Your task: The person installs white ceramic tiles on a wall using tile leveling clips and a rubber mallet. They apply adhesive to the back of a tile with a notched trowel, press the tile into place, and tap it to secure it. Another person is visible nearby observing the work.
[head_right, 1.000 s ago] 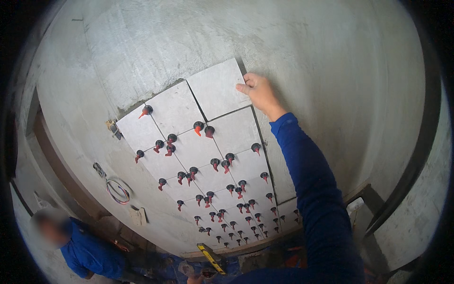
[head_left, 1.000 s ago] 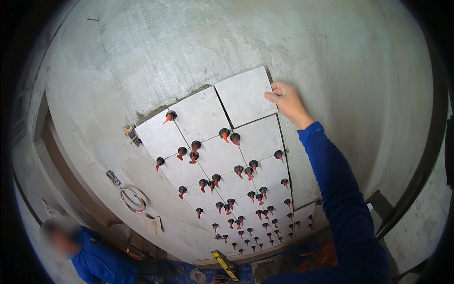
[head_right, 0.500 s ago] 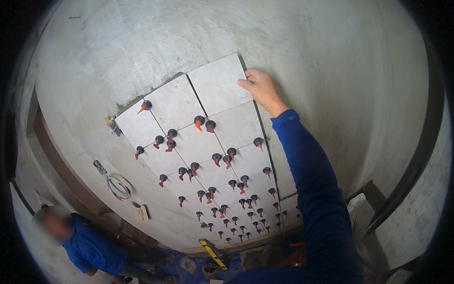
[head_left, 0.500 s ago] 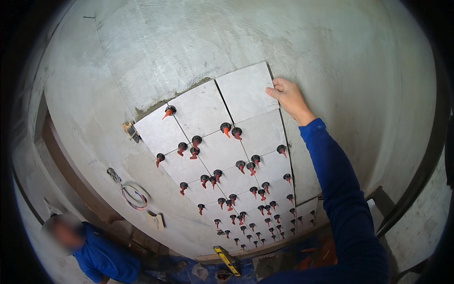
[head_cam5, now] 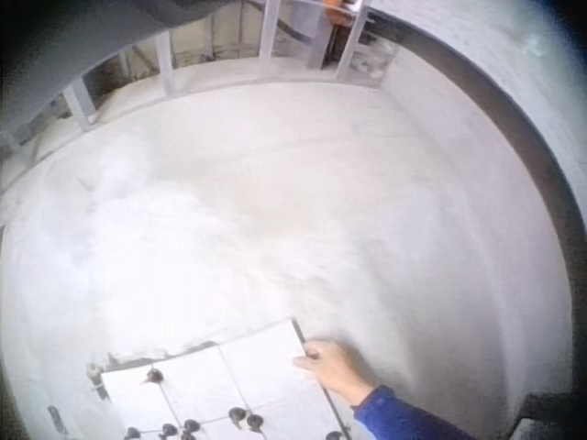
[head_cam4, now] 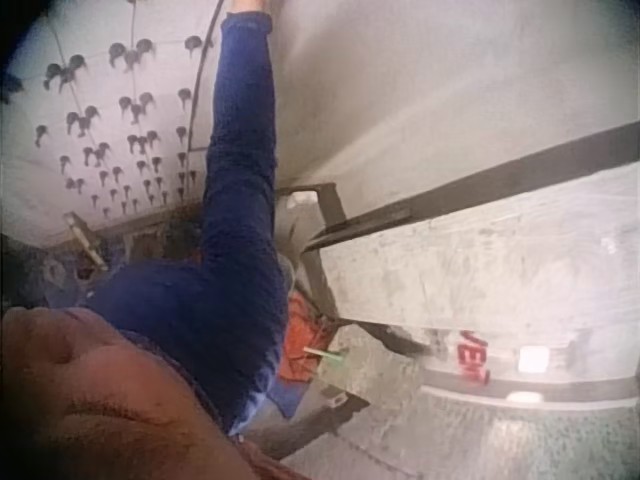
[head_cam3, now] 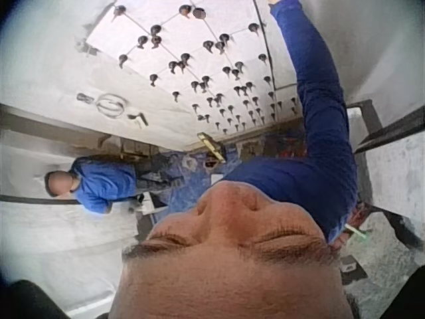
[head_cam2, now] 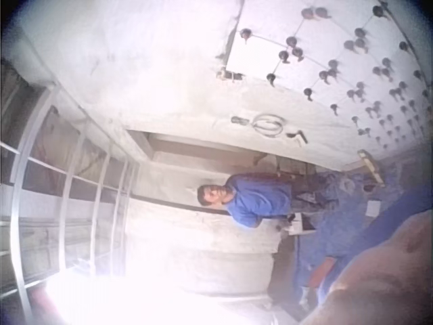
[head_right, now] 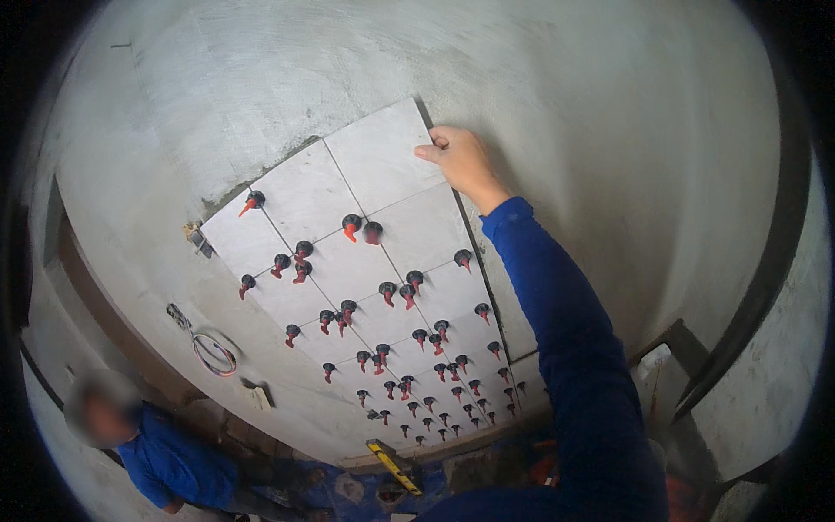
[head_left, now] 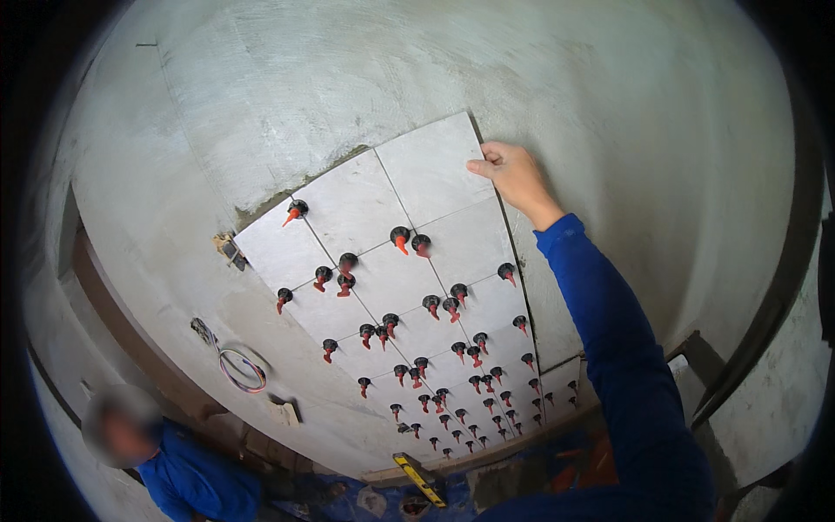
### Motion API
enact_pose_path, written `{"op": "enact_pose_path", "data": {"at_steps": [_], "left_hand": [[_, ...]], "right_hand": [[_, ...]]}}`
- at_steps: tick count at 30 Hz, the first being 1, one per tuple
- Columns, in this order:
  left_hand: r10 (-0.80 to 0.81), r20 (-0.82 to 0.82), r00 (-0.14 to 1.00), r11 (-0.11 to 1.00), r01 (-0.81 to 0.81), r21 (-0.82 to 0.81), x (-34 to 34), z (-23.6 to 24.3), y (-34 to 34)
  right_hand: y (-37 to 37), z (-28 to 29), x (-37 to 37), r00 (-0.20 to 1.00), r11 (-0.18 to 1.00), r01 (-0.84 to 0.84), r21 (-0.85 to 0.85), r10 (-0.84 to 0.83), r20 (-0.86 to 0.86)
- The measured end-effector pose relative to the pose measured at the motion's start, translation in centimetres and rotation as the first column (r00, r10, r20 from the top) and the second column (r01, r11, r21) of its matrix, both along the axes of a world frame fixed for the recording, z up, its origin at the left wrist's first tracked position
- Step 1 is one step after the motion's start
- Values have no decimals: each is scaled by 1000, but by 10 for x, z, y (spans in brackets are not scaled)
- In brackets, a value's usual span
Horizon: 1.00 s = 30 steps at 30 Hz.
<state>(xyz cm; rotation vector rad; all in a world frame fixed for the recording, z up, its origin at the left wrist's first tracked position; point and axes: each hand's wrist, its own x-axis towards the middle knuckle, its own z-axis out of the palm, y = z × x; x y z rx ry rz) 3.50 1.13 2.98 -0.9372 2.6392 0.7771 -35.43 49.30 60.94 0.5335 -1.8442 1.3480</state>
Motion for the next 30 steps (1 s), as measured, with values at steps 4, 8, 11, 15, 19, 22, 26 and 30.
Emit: {"op": "enact_pose_path", "data": {"at_steps": [4,8,11,15,19,22,26,30], "left_hand": [[1,3,1000,1000,-1,-4,1,-1,0],[14,-6,1000,1000,-14,2,6,-1,0],[23,-10,1000,1000,-23,8,13,-1,0],[35,-17,999,999,-35,23,22,-2,-1],[35,-14,999,999,-35,25,24,-2,-2],[32,-14,999,999,-31,17,23,-2,-1],[33,-8,999,999,-33,7,24,-1,0],[61,-10,998,998,-61,9,30,-2,4]], "right_hand": [[0,1,5,998,998,60,33,-60,-4],[-2,1,4,982,983,173,58,-168,-92],[2,2,1,966,970,220,105,-202,-159],[9,3,-4,978,969,177,174,-153,-144],[9,0,-8,987,982,137,130,-123,-106],[7,0,-9,986,990,128,65,-120,-112],[9,5,-8,987,982,142,126,-131,-97],[9,7,-5,986,971,159,176,-146,-85]]}}
